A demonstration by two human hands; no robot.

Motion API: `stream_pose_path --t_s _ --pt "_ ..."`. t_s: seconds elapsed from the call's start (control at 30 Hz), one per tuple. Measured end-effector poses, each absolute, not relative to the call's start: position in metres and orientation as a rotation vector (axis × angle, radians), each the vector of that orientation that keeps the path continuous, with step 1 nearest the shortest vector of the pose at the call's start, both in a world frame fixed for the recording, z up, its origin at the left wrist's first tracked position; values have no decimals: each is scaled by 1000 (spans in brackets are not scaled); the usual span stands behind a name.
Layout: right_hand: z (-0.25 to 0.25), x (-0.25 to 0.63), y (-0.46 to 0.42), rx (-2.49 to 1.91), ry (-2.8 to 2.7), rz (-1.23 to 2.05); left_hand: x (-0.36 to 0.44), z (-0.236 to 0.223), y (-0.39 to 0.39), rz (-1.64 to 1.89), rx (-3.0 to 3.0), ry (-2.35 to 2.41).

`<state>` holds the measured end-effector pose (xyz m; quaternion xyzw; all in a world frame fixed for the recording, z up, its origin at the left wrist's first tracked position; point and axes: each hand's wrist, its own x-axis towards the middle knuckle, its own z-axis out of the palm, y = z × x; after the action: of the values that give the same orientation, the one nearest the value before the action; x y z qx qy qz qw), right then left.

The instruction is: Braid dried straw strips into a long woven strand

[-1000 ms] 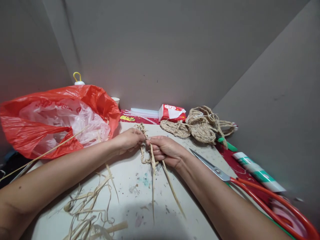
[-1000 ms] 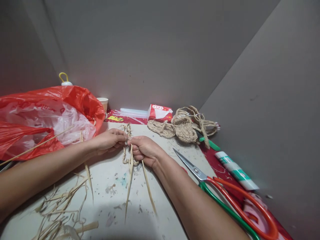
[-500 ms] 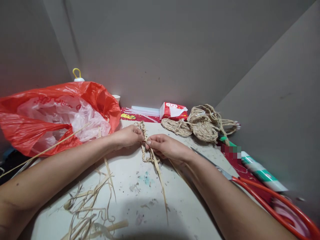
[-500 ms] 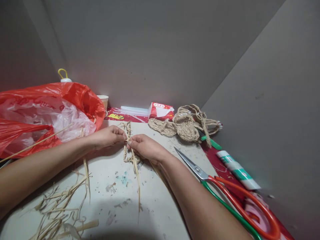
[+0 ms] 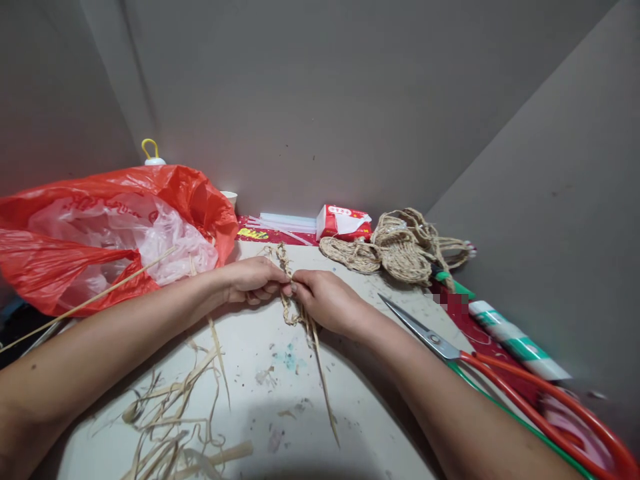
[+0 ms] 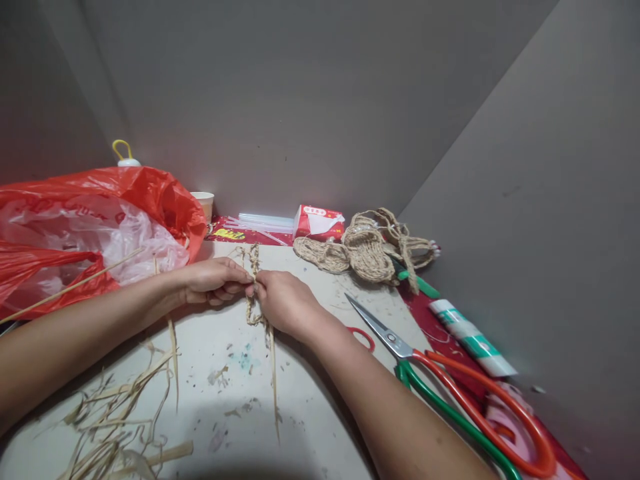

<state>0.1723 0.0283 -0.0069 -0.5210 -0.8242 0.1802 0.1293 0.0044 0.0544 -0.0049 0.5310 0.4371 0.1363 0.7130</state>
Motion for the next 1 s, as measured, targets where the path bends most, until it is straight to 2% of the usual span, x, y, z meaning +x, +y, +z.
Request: stream_pose_path --t_s 0.17,0.4,0.47,0.63,0.7,0.77,0.9,1.0 --pt "-5 170 24 -1670 -2501 322 10 -11 49 366 1193 1055" --pt "3 179 27 -1671 -2414 505 19 -11 40 427 1335 1220" --pt "9 179 27 -1707 -2317 644 19 -11 39 435 1340 1234" --pt "14 167 18 -1610 -1946 1318 18 -13 39 511 1297 1132" --pt "8 160 13 -1575 -1930 1379 17 -13 39 518 1213 1093" --pt "1 155 8 -1632 -2062 1180 17 -13 39 524 1116 1070" --pt "-2 149 -1 -1774 -2390 473 17 -12 37 549 991 995" --pt "5 145 -7 -1845 -2497 322 18 -12 36 568 946 948"
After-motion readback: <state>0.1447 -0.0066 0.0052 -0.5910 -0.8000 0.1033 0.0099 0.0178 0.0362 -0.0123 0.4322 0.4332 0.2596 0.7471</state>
